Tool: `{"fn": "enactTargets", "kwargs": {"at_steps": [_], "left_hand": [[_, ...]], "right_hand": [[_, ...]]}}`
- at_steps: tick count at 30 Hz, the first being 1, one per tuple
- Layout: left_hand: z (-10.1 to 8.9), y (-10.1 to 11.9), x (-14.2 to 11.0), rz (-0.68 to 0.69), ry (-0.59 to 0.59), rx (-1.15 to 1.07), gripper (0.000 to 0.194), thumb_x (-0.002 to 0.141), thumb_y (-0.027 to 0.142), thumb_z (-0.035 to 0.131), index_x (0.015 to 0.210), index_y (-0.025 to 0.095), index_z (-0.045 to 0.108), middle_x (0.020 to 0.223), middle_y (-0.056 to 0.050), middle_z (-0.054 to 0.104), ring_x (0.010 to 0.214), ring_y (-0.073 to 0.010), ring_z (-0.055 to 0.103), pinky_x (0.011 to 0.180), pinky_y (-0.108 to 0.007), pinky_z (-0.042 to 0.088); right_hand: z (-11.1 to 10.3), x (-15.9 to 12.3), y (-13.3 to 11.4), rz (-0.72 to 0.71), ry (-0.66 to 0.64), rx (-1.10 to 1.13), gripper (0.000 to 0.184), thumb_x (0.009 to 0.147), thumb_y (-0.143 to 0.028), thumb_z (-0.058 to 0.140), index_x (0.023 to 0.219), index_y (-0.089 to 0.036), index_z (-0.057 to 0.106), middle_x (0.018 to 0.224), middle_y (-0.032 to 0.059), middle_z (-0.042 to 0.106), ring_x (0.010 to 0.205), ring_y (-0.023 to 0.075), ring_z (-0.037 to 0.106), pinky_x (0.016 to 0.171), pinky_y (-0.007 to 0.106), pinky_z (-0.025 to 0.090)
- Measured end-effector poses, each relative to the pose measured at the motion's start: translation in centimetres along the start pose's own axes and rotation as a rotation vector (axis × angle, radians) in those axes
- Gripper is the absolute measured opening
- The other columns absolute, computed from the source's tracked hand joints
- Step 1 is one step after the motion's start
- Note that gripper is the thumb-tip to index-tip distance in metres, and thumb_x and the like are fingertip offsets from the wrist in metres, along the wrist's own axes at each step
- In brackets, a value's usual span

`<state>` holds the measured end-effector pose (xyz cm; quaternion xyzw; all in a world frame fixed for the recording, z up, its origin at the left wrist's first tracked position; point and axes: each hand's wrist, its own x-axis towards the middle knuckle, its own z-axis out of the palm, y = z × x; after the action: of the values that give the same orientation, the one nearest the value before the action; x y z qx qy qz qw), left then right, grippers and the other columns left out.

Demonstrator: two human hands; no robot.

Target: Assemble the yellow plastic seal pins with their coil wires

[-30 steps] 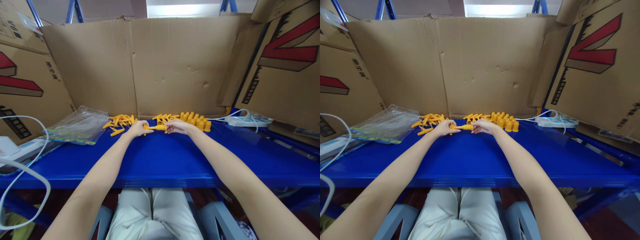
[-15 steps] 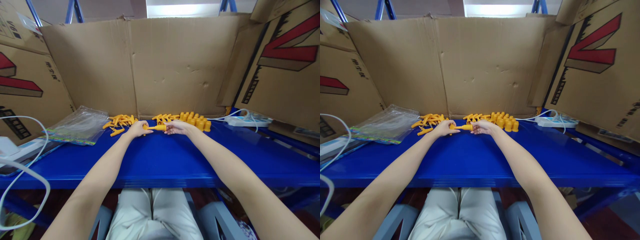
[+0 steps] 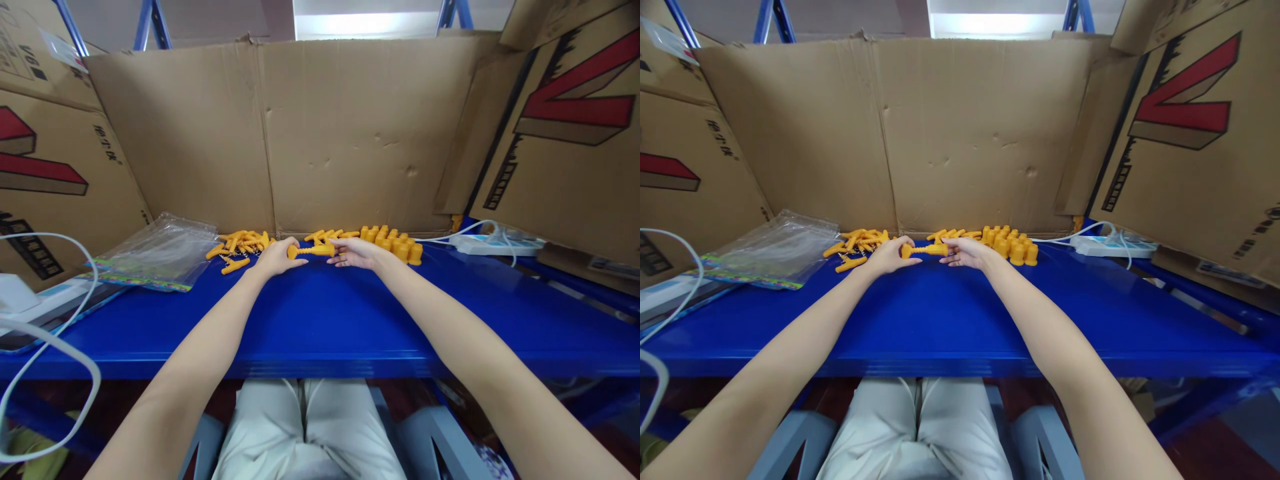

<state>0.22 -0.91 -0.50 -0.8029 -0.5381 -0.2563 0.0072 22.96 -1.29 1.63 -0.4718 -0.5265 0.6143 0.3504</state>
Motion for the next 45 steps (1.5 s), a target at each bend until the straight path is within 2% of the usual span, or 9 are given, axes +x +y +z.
{"fn": "enactTargets", "kwargs": {"at_steps": [5, 10, 14, 19, 23, 26, 33, 41, 45], "left_hand": [[0.0, 0.2, -0.2, 0.069, 0.090, -0.112, 0.078, 0.074, 0.049, 0.068, 0.141, 0.025, 0.035, 0.129, -0.009, 0.058, 0.112, -0.0234, 0.059, 0.093, -0.036, 0.045], [-0.3, 0.3, -0.1, -0.086, 0.056, 0.037, 0.034, 0.085, 0.040, 0.055, 0.113, 0.022, 0.062, 0.095, -0.005, 0.070, 0.092, -0.0210, 0.064, 0.085, -0.035, 0.048], [-0.4, 0.4, -0.1, -0.130, -0.020, 0.178, 0.026, 0.086, 0.038, 0.050, 0.092, 0.021, 0.070, 0.086, -0.005, 0.071, 0.087, -0.0228, 0.066, 0.078, -0.034, 0.049], [-0.5, 0.3, -0.1, -0.162, -0.025, 0.228, 0.029, 0.087, 0.038, 0.048, 0.094, 0.021, 0.070, 0.091, -0.007, 0.072, 0.090, -0.0239, 0.066, 0.079, -0.034, 0.050], [-0.5, 0.3, -0.1, -0.173, -0.036, 0.250, 0.029, 0.087, 0.037, 0.048, 0.095, 0.020, 0.070, 0.092, -0.007, 0.073, 0.091, -0.0237, 0.067, 0.080, -0.033, 0.050], [-0.5, 0.2, 0.0, -0.172, -0.042, 0.253, 0.029, 0.086, 0.037, 0.048, 0.095, 0.020, 0.070, 0.091, -0.007, 0.072, 0.090, -0.0233, 0.066, 0.079, -0.033, 0.050], [-0.2, -0.2, 0.1, -0.140, -0.022, 0.210, 0.026, 0.084, 0.037, 0.050, 0.089, 0.021, 0.070, 0.087, -0.007, 0.072, 0.086, -0.0236, 0.066, 0.078, -0.035, 0.050], [-0.2, 0.0, 0.1, -0.142, -0.054, 0.148, 0.026, 0.083, 0.036, 0.052, 0.089, 0.021, 0.072, 0.086, -0.008, 0.072, 0.087, -0.0260, 0.066, 0.081, -0.038, 0.049], [-0.2, 0.1, 0.1, -0.137, -0.073, 0.155, 0.025, 0.084, 0.035, 0.051, 0.090, 0.020, 0.071, 0.087, -0.008, 0.072, 0.087, -0.0260, 0.066, 0.078, -0.036, 0.048]], "right_hand": [[0.3, 0.0, -0.3, -0.149, 0.117, 0.128, 0.007, 0.088, -0.014, 0.054, 0.085, -0.017, 0.058, 0.080, 0.0034, 0.067, 0.063, 0.0114, 0.063, 0.073, 0.027, 0.052], [0.0, 1.6, -0.8, -0.397, 0.357, 0.057, 0.009, 0.082, -0.013, 0.058, 0.082, -0.020, 0.052, 0.086, 0.0034, 0.065, 0.071, 0.0130, 0.066, 0.072, 0.028, 0.053], [0.7, 4.0, -0.8, -0.668, 0.509, -0.444, 0.014, 0.080, -0.016, 0.062, 0.090, -0.021, 0.054, 0.095, 0.0035, 0.065, 0.088, 0.0178, 0.065, 0.081, 0.033, 0.051], [3.1, 6.0, -0.3, -0.797, 0.388, -1.168, 0.021, 0.087, -0.011, 0.052, 0.106, -0.019, 0.054, 0.111, 0.0091, 0.064, 0.103, 0.0213, 0.060, 0.090, 0.037, 0.046], [4.9, 6.0, 0.0, -0.775, 0.249, -1.703, 0.037, 0.085, -0.001, 0.043, 0.119, -0.012, 0.052, 0.126, 0.0171, 0.057, 0.110, 0.0258, 0.055, 0.092, 0.039, 0.043], [5.6, 5.8, 0.1, -0.714, 0.230, -1.846, 0.040, 0.086, -0.001, 0.038, 0.123, -0.009, 0.052, 0.128, 0.0199, 0.055, 0.112, 0.0285, 0.054, 0.093, 0.040, 0.042], [5.7, 6.4, 0.9, -0.604, 0.197, -1.745, 0.039, 0.092, -0.008, 0.034, 0.124, -0.013, 0.055, 0.128, 0.0182, 0.057, 0.118, 0.0294, 0.054, 0.097, 0.040, 0.039], [5.4, 5.3, 0.0, -0.537, 0.242, -1.645, 0.035, 0.090, -0.025, 0.053, 0.124, -0.021, 0.059, 0.137, 0.0135, 0.054, 0.128, 0.0310, 0.045, 0.109, 0.057, 0.023], [3.3, 2.7, -2.1, -0.389, 0.317, -1.591, 0.030, 0.088, -0.025, 0.056, 0.116, -0.020, 0.064, 0.131, 0.0145, 0.059, 0.126, 0.0318, 0.048, 0.104, 0.053, 0.031]]}}
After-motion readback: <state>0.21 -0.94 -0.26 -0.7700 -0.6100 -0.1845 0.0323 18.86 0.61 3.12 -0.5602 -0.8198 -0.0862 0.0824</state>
